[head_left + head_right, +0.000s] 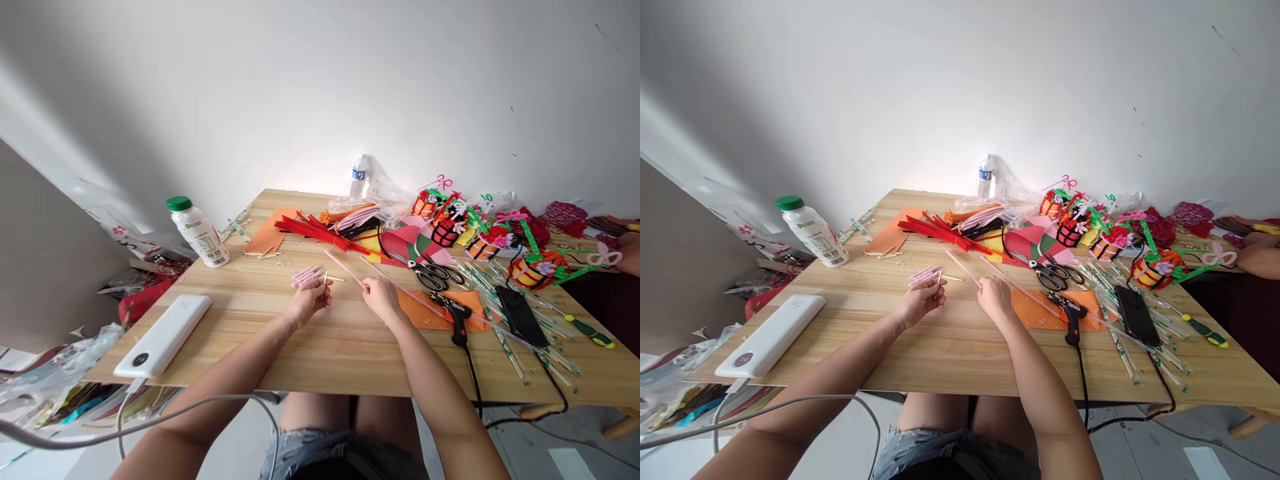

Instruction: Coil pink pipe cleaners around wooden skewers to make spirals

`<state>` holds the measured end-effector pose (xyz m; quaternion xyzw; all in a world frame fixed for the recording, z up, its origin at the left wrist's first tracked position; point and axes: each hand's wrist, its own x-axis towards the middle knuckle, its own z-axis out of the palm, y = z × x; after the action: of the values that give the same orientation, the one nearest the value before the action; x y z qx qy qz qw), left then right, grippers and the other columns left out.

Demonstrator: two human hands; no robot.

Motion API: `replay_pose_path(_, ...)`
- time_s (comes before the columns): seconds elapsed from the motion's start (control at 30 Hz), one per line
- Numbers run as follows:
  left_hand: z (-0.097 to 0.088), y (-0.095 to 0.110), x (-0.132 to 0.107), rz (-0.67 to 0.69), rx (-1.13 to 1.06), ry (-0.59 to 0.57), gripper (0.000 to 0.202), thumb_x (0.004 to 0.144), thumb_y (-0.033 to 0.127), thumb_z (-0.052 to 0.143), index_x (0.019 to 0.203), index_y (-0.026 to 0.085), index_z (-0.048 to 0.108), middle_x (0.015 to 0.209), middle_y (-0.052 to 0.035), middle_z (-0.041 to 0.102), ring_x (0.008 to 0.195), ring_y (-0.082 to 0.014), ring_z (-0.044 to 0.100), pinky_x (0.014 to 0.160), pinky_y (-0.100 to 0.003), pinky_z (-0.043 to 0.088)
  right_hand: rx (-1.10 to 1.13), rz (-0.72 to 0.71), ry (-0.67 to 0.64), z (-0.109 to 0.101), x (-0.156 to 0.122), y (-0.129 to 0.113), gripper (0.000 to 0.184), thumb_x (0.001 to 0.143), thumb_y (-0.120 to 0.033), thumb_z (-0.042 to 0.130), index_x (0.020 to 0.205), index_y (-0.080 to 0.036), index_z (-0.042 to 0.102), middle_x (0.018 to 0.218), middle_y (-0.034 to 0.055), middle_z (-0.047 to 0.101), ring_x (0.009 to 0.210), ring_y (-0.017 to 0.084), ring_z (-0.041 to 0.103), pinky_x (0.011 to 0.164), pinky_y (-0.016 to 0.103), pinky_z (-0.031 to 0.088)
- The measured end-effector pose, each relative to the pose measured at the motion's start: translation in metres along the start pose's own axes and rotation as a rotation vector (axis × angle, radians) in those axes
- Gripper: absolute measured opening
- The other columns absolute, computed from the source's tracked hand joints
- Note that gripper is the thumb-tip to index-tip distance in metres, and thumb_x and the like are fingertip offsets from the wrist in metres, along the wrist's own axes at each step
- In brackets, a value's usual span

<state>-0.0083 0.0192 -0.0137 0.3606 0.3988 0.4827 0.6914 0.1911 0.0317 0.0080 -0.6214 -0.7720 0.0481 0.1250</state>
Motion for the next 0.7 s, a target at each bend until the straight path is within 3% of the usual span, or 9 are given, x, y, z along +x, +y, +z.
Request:
replay_pose_path(0.1,-0.001,0.009,0.000,-0.010,-0.113,0.003,0.024,0.069,0.025,0.066,0.087,0.015,0.055,0.059,0.0053,0.044,0.049,-0.0084,0.047,0.048,-0.023,0.040,0.504,-0.023,0.078,-0.005,-0.008,-0.008,0.030,0.074,-0.008,0.051,0.098,-0.017,0.068,0.079,0.0035,0.065,0.072,0.016,0.065,0.062,0.026,0.052)
replay_pose_path(0.2,-0.001,0.016,0.000,0.051,-0.158,0.000,0.020,0.075,0.032,0.060,0.087,0.017,0.053,0.057,0.0065,0.037,0.047,-0.0082,0.040,0.047,-0.023,0.037,0.933,-0.029,-0.029,-0.007,-0.018,-0.019,0.032,0.072,-0.013,0.051,0.101,-0.017,0.065,0.075,-0.0002,0.057,0.056,0.012,0.063,0.045,0.021,0.048)
replay_pose_path(0.33,-0.004,0.020,0.000,0.219,-0.170,0.012,0.032,0.080,0.047,0.057,0.093,0.017,0.056,0.059,0.0065,0.033,0.048,-0.0079,0.036,0.047,-0.022,0.036,0.847,-0.092,-0.142,-0.007,-0.025,-0.025,0.029,0.069,-0.008,0.050,0.092,-0.016,0.066,0.073,-0.0019,0.051,0.054,0.008,0.058,0.046,0.018,0.045)
replay_pose_path(0.47,-0.006,0.016,0.001,0.393,0.035,0.079,0.041,0.076,0.055,0.063,0.087,0.016,0.059,0.056,0.0075,0.032,0.046,-0.0067,0.031,0.046,-0.022,0.032,0.777,-0.174,-0.230,-0.006,-0.026,-0.025,0.026,0.068,-0.005,0.055,0.089,-0.016,0.064,0.073,-0.0024,0.053,0.060,0.009,0.057,0.054,0.019,0.047)
replay_pose_path(0.6,-0.001,0.004,-0.006,0.435,0.284,-0.025,0.044,0.080,0.060,0.055,0.080,0.017,0.057,0.056,0.0051,0.040,0.048,-0.0086,0.037,0.048,-0.023,0.034,1.086,-0.160,-0.292,0.000,-0.029,-0.037,0.033,0.077,-0.020,0.060,0.109,-0.018,0.055,0.082,-0.0013,0.054,0.062,0.010,0.059,0.054,0.022,0.051)
replay_pose_path(0.7,0.005,-0.004,-0.014,0.400,0.491,-0.164,0.043,0.083,0.059,0.053,0.083,0.016,0.057,0.063,0.0022,0.049,0.052,-0.0094,0.043,0.051,-0.023,0.037,1.298,-0.118,-0.252,0.006,-0.030,-0.047,0.040,0.083,-0.035,0.058,0.119,-0.020,0.049,0.081,-0.0013,0.055,0.051,0.008,0.053,0.041,0.019,0.043)
